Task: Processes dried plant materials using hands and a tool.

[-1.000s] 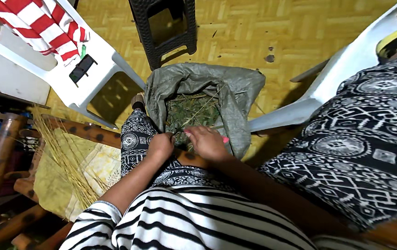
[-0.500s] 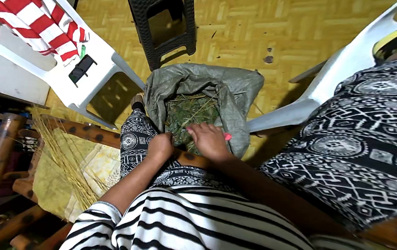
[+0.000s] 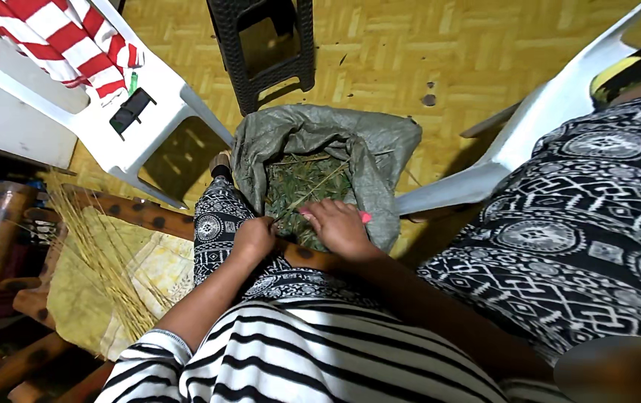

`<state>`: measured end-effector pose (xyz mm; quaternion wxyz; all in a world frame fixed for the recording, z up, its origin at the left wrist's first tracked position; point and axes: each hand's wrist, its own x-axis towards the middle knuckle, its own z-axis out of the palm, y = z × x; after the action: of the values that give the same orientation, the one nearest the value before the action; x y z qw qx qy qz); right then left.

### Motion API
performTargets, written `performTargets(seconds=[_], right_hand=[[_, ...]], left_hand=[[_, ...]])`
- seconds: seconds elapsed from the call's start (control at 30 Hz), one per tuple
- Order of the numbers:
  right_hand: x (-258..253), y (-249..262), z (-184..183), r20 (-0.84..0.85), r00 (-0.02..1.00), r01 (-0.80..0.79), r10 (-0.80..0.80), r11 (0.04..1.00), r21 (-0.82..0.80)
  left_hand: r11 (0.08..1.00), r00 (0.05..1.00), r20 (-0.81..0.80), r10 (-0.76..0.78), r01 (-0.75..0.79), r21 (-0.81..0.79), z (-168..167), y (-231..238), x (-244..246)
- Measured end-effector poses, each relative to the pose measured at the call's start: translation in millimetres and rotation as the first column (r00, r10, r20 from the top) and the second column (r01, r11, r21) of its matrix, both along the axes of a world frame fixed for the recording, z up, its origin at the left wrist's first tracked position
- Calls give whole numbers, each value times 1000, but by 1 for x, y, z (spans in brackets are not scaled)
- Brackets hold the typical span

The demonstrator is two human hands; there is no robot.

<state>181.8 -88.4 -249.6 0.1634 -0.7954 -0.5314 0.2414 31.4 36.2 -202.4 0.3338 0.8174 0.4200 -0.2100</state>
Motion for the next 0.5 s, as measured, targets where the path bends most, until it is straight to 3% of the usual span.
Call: performTargets(seconds=[0.13, 0.27, 0.5], right_hand=[[6, -4, -6, 3, 1000, 10, -10, 1000, -24], [23, -9, -7, -38, 990, 130, -134, 988, -89], [-15, 5, 18, -218, 966, 126, -142, 988, -84]], left_hand=[[1000, 1000, -19, 5, -5, 3, -3, 6, -11], [999, 999, -28, 43, -42, 10, 0, 13, -28], [996, 998, 61, 11, -17, 88, -4, 3, -24]])
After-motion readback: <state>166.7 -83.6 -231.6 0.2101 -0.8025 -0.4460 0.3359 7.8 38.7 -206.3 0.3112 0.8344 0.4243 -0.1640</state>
